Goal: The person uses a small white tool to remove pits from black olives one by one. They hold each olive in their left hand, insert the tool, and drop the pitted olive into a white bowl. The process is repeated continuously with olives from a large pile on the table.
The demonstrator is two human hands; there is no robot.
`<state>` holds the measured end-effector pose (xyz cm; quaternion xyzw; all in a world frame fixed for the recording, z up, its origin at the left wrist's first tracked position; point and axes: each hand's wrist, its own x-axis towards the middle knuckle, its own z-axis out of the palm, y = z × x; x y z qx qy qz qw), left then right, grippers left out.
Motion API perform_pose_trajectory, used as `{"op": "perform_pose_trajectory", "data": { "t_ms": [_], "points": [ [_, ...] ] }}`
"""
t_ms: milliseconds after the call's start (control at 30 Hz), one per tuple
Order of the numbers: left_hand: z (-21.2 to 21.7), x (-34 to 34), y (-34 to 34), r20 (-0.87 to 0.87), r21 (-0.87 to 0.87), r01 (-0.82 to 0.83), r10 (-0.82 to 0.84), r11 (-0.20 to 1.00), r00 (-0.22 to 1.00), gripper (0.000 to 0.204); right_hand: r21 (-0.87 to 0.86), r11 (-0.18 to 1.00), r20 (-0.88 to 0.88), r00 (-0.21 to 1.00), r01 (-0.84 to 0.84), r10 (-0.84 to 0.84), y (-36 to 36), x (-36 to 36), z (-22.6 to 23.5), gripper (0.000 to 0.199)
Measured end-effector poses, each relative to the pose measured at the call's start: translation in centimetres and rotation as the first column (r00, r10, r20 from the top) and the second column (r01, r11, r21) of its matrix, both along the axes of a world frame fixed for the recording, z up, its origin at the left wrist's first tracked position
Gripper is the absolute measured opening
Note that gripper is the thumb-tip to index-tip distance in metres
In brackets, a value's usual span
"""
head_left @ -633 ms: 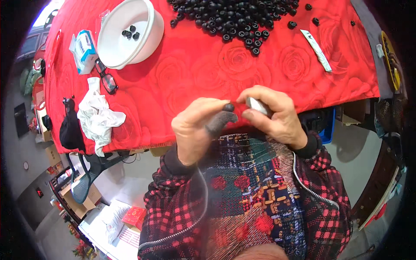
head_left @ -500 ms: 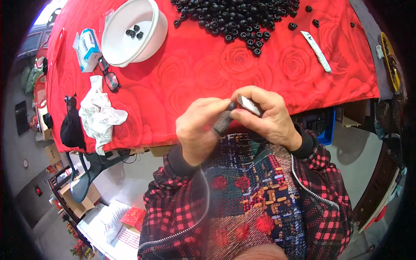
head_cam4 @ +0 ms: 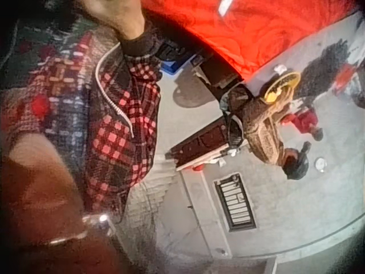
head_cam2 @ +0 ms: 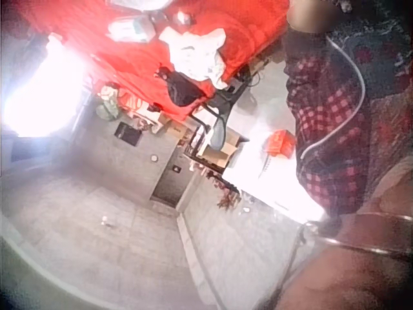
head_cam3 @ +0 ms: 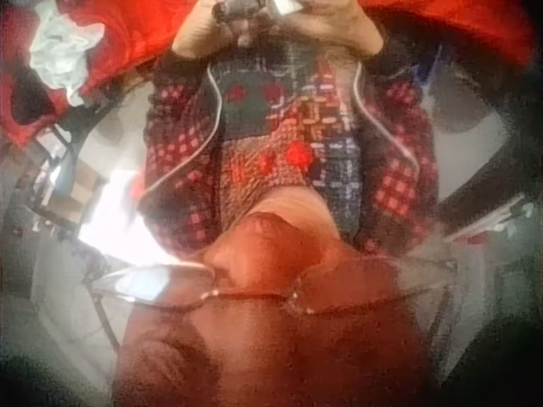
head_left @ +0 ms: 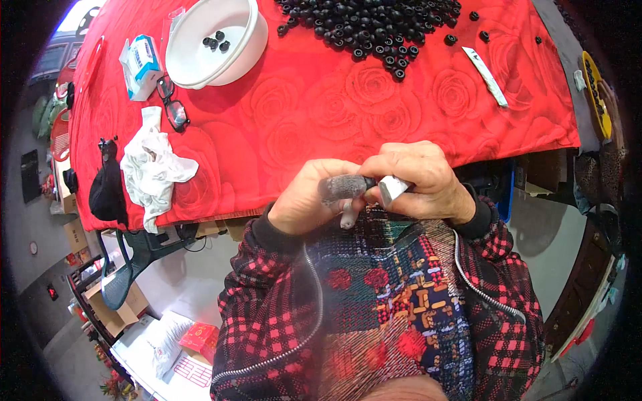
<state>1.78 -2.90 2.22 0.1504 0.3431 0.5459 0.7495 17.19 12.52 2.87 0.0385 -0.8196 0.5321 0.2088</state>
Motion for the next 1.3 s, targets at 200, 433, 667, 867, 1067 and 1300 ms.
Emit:
{"op": "perform_pose_trajectory", "data": {
  "t_ms": [200, 433, 667, 867, 1067, 1300],
  "points": [
    [0.9, 1.3, 0.3, -0.098, 0.001, -0.126, 0.125, 0.992, 0.987, 0.015, 0.201, 0.959, -0.162, 0.972, 0.201, -0.169, -0.7, 0.3, -0.3, 0.04],
    [0.8, 1.9, 0.3, 0.156, -0.092, -0.226, 0.239, 0.97, 0.959, 0.024, 0.353, 0.876, -0.329, 0.92, 0.328, -0.212, -1.1, 0.0, -0.3, 0.036],
    [0.4, 1.8, 0.0, 0.128, -0.039, -0.319, 0.322, 0.947, 0.938, 0.027, -0.031, 0.965, 0.015, 0.966, 0.259, -0.259, -0.8, 0.9, 0.8, 0.03],
    [0.6, 1.9, 0.1, -0.035, -0.056, -0.292, 0.291, 0.955, 0.956, 0.031, 0.04, 0.957, 0.069, 0.955, 0.286, -0.289, -0.8, 0.3, -0.3, 0.023],
    [0.0, 1.8, -0.1, 0.045, -0.096, -0.304, 0.309, 0.948, 0.95, 0.03, 0.042, 0.96, 0.114, 0.954, 0.275, -0.278, -0.6, 0.3, -0.4, 0.022],
    [0.2, 1.9, 0.2, 0.082, -0.093, -0.332, 0.339, 0.939, 0.937, 0.026, 0.046, 0.968, 0.137, 0.959, 0.245, -0.25, -0.3, 0.4, -0.4, 0.022]
  ]
}}
